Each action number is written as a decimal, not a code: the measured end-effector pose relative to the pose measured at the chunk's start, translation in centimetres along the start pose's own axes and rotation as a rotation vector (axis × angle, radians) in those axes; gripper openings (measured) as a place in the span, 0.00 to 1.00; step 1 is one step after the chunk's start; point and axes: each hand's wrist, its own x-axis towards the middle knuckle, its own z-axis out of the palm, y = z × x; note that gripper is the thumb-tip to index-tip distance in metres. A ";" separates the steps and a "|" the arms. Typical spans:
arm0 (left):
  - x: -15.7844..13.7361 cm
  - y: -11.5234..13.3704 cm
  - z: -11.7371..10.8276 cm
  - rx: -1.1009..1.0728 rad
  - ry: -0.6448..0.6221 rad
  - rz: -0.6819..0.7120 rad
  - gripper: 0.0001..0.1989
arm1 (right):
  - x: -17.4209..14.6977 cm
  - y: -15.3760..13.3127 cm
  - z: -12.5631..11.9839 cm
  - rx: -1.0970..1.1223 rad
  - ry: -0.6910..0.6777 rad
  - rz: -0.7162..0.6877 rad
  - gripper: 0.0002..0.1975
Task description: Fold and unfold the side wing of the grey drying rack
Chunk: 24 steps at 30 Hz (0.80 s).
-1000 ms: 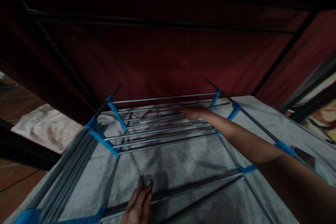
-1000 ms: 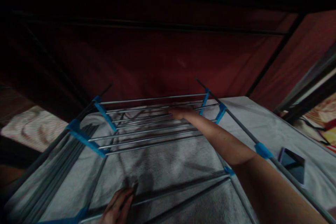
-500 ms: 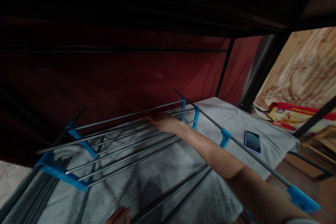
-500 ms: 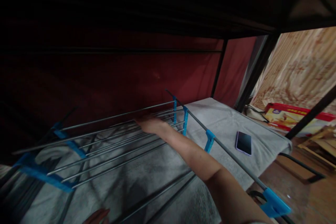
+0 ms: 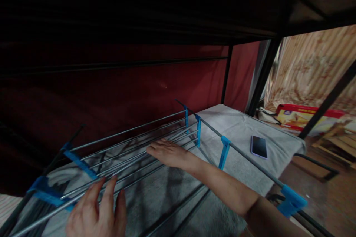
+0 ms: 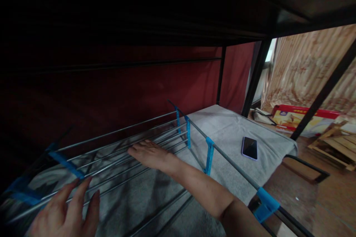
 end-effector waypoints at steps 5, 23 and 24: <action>3.7 -0.4 1.4 0.068 -0.137 0.054 0.26 | -0.7 0.4 0.1 -0.025 0.025 -0.012 0.09; 4.0 -2.7 4.5 -0.057 -0.340 0.129 0.25 | -0.7 1.4 2.8 0.023 0.026 -0.039 0.08; 4.0 -2.7 4.6 -0.063 -0.339 0.125 0.25 | -0.7 1.5 3.0 0.027 0.026 -0.038 0.08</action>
